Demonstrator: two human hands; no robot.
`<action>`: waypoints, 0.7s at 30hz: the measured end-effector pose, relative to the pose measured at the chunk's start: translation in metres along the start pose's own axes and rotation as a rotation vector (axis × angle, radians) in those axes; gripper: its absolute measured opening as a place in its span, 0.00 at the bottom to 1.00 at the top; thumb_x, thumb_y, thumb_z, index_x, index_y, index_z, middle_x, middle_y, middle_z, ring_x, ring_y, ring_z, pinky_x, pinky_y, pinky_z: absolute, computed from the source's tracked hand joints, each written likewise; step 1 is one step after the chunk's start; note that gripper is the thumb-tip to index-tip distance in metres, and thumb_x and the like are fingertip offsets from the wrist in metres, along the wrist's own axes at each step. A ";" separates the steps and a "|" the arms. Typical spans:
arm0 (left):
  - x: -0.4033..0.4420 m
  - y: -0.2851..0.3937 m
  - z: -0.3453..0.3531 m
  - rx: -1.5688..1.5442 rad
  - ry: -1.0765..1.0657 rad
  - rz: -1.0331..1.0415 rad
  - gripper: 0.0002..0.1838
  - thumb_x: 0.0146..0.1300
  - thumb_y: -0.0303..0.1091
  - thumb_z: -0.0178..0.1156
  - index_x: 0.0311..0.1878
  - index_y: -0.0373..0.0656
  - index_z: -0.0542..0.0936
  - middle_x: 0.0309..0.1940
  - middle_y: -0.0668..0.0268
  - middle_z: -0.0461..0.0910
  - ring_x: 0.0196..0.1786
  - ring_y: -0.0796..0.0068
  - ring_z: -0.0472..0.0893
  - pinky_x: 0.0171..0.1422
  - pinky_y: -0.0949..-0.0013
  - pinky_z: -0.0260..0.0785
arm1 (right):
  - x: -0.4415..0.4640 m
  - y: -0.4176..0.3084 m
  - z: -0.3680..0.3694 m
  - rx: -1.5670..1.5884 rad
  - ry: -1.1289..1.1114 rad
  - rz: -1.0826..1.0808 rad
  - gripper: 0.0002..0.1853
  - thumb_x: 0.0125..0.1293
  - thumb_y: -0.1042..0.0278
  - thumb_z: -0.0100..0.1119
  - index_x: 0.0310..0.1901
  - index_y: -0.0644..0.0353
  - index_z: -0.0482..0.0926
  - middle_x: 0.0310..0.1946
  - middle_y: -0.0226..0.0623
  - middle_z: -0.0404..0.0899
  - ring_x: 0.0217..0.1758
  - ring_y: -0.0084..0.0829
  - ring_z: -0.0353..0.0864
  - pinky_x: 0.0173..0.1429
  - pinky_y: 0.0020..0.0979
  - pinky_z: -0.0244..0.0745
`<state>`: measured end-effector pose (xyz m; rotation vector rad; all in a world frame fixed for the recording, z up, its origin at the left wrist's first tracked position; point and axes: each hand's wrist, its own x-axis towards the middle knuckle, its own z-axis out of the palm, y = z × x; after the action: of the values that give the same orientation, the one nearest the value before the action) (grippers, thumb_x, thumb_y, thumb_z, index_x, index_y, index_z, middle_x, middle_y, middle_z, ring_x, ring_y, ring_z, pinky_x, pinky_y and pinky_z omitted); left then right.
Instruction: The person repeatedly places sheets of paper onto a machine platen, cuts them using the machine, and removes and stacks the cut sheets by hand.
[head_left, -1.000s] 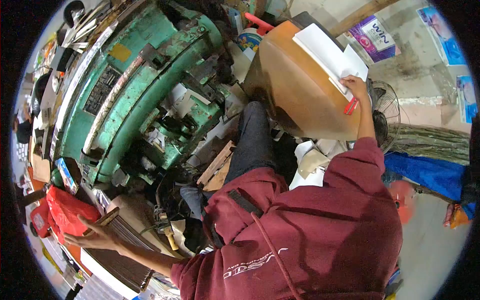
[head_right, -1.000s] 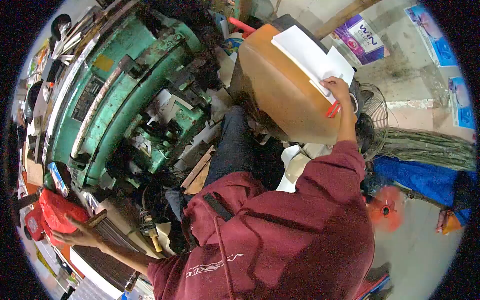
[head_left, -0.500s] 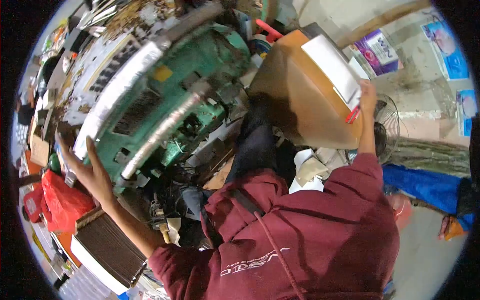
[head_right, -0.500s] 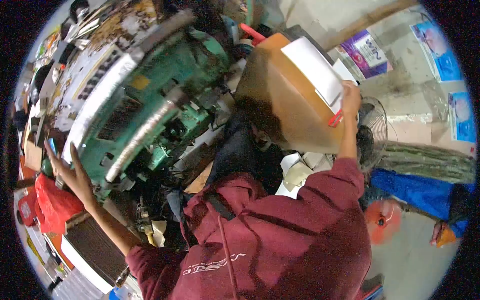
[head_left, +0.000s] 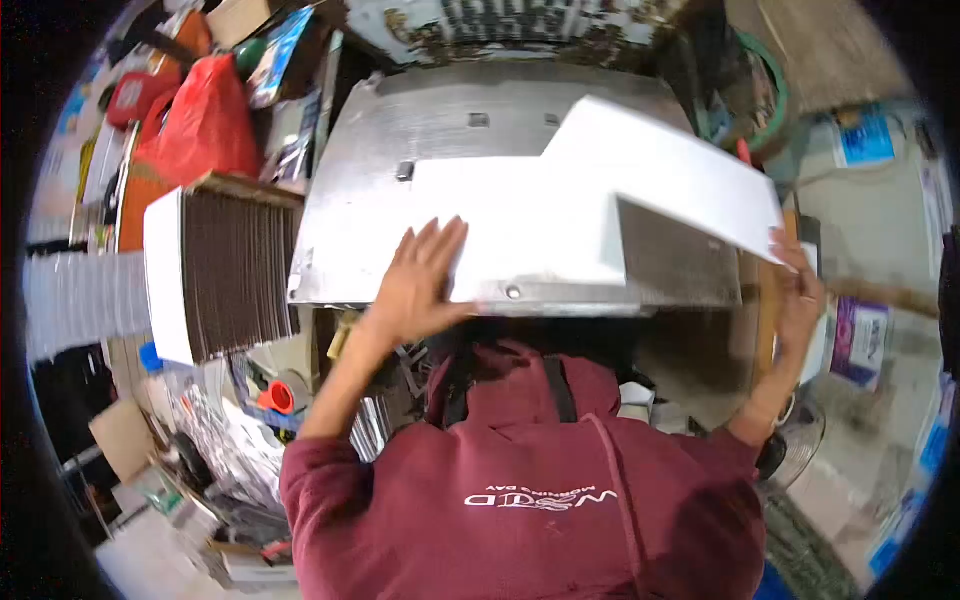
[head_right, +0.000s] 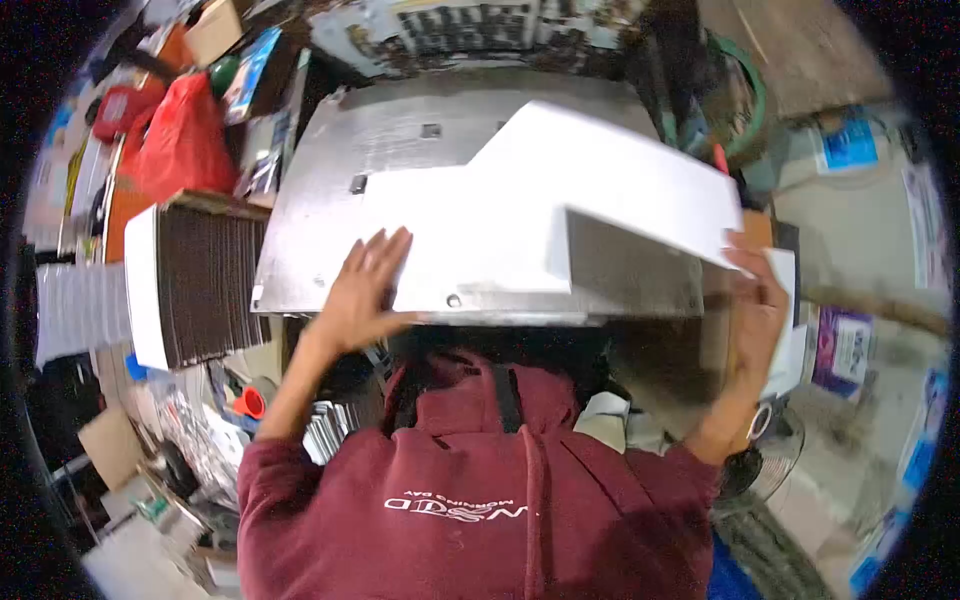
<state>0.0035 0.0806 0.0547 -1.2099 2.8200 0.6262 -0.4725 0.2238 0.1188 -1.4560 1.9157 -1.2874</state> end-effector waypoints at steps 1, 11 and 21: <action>-0.018 0.017 0.001 0.013 0.000 -0.032 0.53 0.59 0.61 0.64 0.80 0.43 0.54 0.78 0.56 0.58 0.80 0.52 0.56 0.84 0.48 0.41 | 0.012 0.008 0.023 0.089 -0.108 -0.006 0.09 0.72 0.70 0.59 0.47 0.61 0.86 0.56 0.39 0.83 0.64 0.34 0.77 0.70 0.36 0.68; -0.159 0.011 -0.098 0.278 0.604 -0.437 0.27 0.58 0.19 0.54 0.62 0.45 0.81 0.62 0.57 0.80 0.70 0.55 0.74 0.76 0.51 0.63 | 0.103 0.007 0.202 -0.023 -0.560 0.248 0.25 0.64 0.54 0.70 0.57 0.62 0.82 0.59 0.46 0.79 0.58 0.36 0.80 0.63 0.33 0.74; -0.266 -0.180 -0.124 0.936 1.009 -0.891 0.32 0.68 0.25 0.45 0.77 0.57 0.66 0.70 0.47 0.69 0.74 0.47 0.67 0.77 0.49 0.57 | 0.108 -0.029 0.096 -0.309 0.200 -0.272 0.26 0.64 0.62 0.71 0.62 0.61 0.78 0.64 0.46 0.75 0.65 0.43 0.75 0.68 0.38 0.70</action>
<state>0.3335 0.1080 0.1477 -2.4897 1.9194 -1.4579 -0.4235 0.0848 0.1183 -1.8569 2.1822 -1.3399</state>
